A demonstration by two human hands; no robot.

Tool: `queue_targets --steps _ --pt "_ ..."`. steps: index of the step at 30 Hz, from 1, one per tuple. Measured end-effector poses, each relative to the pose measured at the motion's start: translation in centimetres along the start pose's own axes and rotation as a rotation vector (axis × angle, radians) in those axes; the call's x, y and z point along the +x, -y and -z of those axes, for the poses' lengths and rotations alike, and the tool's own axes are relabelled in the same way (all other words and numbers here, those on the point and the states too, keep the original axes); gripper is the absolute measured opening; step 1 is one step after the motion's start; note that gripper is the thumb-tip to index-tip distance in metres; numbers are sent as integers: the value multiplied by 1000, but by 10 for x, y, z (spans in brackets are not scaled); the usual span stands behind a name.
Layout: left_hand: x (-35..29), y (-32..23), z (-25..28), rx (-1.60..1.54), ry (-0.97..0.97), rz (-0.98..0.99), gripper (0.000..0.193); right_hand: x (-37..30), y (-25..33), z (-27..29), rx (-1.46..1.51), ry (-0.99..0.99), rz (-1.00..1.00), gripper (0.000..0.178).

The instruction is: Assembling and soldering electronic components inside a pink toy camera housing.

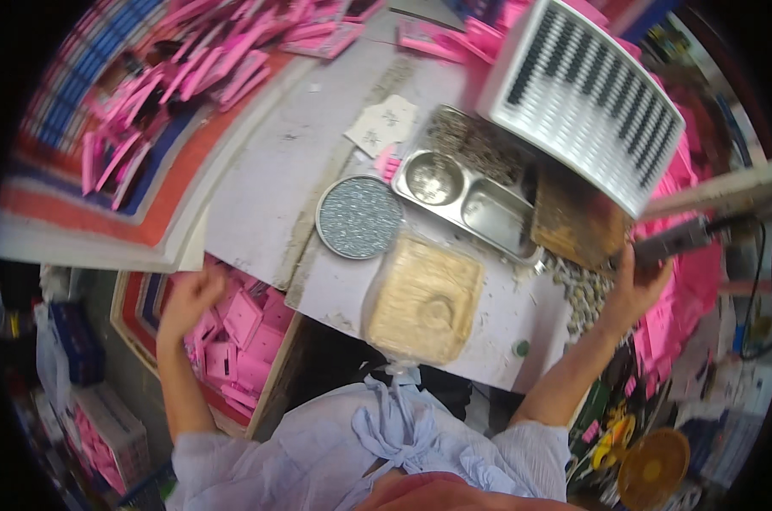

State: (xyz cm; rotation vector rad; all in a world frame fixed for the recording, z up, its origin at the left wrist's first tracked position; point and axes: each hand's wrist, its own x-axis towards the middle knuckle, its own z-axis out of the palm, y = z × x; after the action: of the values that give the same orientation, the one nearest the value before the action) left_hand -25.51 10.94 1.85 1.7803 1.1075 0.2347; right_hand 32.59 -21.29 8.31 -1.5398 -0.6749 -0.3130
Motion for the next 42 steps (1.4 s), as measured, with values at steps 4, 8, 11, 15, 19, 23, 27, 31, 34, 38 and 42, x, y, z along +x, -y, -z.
queue_targets --steps 4,8,11,15,19,23,27,31,34,38,42 --pt "144 -129 17 429 -404 -552 24 -9 13 -7 -13 32 -17 59" --pt "298 -135 83 1001 -1029 -516 34 -17 10 -4 46 119 4 59" --pt "343 -145 101 1127 -974 -270 40 -30 7 15 86 114 5 58" --pt "374 -93 116 1153 -932 -309 47 5 -24 32 928 86 -456 58" --pt "316 -125 55 1012 -877 -622 43 90 -34 -49 -264 292 290 27" --pt "247 -150 -6 817 -658 -791 35 134 -37 -127 -619 414 851 36" --pt "191 -145 -15 792 -603 -763 34 139 -43 -170 -775 362 912 48" --pt "169 -129 -7 767 -615 -716 34 139 -64 -181 -283 483 537 52" --pt "162 -110 6 772 -626 -656 34 144 -41 -177 -682 425 867 47" --pt "159 -85 14 746 -649 -609 34 163 -36 -174 -727 488 1041 44" --pt "155 -66 17 722 -638 -577 33 162 -44 -177 -747 507 1001 40"
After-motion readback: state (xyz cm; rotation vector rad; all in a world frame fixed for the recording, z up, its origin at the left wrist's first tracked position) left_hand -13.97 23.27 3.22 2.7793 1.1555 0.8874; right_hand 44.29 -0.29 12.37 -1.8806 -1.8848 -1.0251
